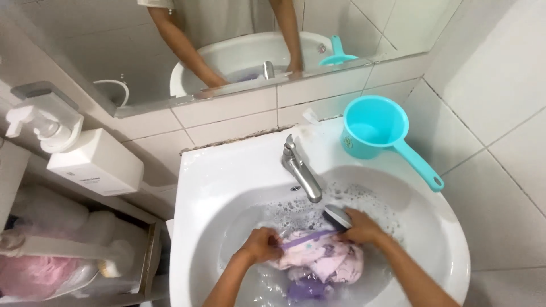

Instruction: Hand-washing pieces of clothing in a bathroom sink using a scrub brush and soapy water.

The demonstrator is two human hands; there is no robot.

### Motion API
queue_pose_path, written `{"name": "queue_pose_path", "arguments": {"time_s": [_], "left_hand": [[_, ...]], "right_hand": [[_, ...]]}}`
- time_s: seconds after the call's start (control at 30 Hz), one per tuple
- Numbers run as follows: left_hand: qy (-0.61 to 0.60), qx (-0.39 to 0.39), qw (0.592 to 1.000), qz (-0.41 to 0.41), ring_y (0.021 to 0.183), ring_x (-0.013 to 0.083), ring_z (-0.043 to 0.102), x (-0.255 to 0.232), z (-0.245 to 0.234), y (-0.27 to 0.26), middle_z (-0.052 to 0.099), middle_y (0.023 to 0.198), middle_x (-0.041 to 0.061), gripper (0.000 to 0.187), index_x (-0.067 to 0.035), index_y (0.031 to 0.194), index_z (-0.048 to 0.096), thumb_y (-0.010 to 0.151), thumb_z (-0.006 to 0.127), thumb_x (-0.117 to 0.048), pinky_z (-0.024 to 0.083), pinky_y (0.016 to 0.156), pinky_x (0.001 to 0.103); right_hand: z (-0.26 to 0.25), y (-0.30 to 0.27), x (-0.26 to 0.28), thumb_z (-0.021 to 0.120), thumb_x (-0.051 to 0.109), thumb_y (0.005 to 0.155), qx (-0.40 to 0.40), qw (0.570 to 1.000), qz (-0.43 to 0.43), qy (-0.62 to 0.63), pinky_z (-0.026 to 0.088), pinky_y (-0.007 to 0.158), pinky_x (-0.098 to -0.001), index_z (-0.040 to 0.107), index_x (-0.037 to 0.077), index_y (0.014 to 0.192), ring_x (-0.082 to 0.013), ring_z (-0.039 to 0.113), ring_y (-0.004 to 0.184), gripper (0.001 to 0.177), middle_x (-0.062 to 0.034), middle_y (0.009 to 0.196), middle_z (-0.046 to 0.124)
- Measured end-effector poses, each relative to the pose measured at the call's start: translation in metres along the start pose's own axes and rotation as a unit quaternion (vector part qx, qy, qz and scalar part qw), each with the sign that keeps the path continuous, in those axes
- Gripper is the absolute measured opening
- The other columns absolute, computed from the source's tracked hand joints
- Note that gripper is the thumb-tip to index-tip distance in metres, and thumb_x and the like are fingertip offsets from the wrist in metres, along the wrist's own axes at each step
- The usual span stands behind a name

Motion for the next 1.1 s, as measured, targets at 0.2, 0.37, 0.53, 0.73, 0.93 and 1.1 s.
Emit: {"name": "queue_pose_path", "arguments": {"time_s": [0.2,0.37,0.53,0.73,0.93,1.1], "left_hand": [[0.17,-0.096,0.977,-0.089,0.11,0.032,0.065,0.049,0.028,0.038,0.07,0.114,0.015,0.024,-0.014,0.104,0.073,0.081,0.078,-0.016,0.052,0.094,0.043],[0.134,-0.147,0.979,-0.047,0.095,0.0291,0.067,0.02,-0.019,-0.022,0.067,0.108,0.015,0.012,-0.008,0.09,0.069,0.082,0.075,-0.014,0.054,0.084,0.04],[-0.079,-0.124,0.965,0.215,0.081,0.0149,0.07,-0.033,-0.074,-0.117,0.073,0.086,0.002,0.025,-0.004,0.063,0.058,0.071,0.082,-0.001,0.057,0.075,0.035],[-0.018,-0.094,0.989,0.111,0.063,0.0075,0.053,-0.061,-0.11,-0.195,0.055,0.065,-0.001,0.038,-0.008,0.068,0.053,0.079,0.088,-0.019,0.043,0.049,0.033],[-0.13,-0.139,0.98,0.06,0.059,0.0065,0.053,-0.044,-0.129,-0.247,0.047,0.061,-0.002,0.048,-0.012,0.067,0.043,0.08,0.09,-0.016,0.041,0.05,0.026],[-0.267,-0.177,0.946,0.054,0.061,0.007,0.045,0.017,-0.113,-0.264,0.044,0.066,-0.003,0.043,-0.01,0.077,0.047,0.079,0.089,-0.008,0.035,0.055,0.028]], "right_hand": [[0.048,0.029,-0.021,0.074,0.019,0.081,-0.098,0.989,0.098,-0.05,0.055,0.1,-0.0424,0.059,0.011,0.138,-0.0313,0.07,0.112,0.059,-0.0153,0.125,0.072],[-0.006,-0.005,0.013,0.08,0.035,0.082,-0.045,0.985,0.161,-0.033,0.065,0.091,-0.04,0.065,0.001,0.13,-0.03,0.078,0.102,0.061,-0.0191,0.12,0.075],[-0.057,-0.054,0.026,0.104,0.028,0.06,-0.063,0.988,-0.131,0.049,0.048,0.099,-0.0414,0.056,0.008,0.138,-0.0306,0.062,0.118,0.094,-0.0171,0.127,0.066],[-0.119,-0.123,0.091,0.098,0.022,0.062,-0.026,0.985,-0.082,0.148,0.057,0.073,-0.0359,0.07,0.006,0.099,-0.0199,0.07,0.081,0.049,-0.0093,0.085,0.074],[-0.17,-0.164,0.191,0.092,0.022,0.067,-0.014,0.953,-0.264,0.146,0.055,0.058,-0.0311,0.065,0.006,0.081,-0.0126,0.067,0.067,0.034,-0.0027,0.07,0.074],[-0.168,-0.144,0.265,0.092,0.022,0.067,-0.015,0.952,-0.301,0.053,0.057,0.061,-0.031,0.068,0.007,0.089,-0.0123,0.068,0.067,0.035,-0.0024,0.073,0.075]]}}
Point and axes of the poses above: each hand's wrist, its own y-axis towards the middle knuckle, its own z-axis out of the palm, x = y × z, the point moved 1 cm from there along y, towards the middle knuckle
